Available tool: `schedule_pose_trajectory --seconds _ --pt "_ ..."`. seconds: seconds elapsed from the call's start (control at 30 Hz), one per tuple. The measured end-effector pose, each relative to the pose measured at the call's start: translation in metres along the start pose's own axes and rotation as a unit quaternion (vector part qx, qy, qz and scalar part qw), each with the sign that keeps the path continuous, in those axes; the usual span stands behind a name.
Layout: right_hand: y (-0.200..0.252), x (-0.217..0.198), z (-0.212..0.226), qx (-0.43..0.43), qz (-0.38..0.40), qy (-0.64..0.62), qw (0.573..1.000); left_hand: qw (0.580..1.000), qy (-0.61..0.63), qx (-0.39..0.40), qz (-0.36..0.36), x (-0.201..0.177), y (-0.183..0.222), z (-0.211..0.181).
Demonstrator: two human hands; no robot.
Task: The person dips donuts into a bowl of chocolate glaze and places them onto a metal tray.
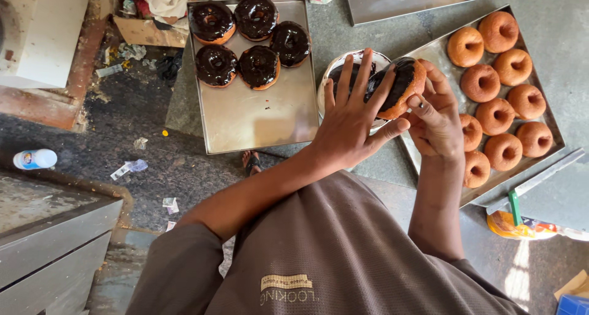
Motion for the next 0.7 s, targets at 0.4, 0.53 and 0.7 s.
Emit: schedule_pose_trajectory --seconds 0.4,0.53,0.7 --pt "0.005 0.001 0.01 -0.033 0.001 -0.007 0.999 1.0 -0.004 -0.028 0.012 0.016 -0.001 0.024" --pt "0.002 0.006 0.013 -0.044 0.013 -0.013 0.999 0.991 0.087 -0.083 0.055 0.028 -0.001 0.049" --pt "0.001 0.007 0.015 -0.057 0.016 -0.044 0.997 0.98 -0.088 -0.103 0.142 0.038 0.006 0.076"
Point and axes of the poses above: each hand's wrist, its own y-axis away from the middle knuckle, its own x-axis out of the palm, z = x × y, the point moved 9 cm from there along -y, towards the middle knuckle, and after that the axes turned 4 degrees about y, right-handed, at the moved point
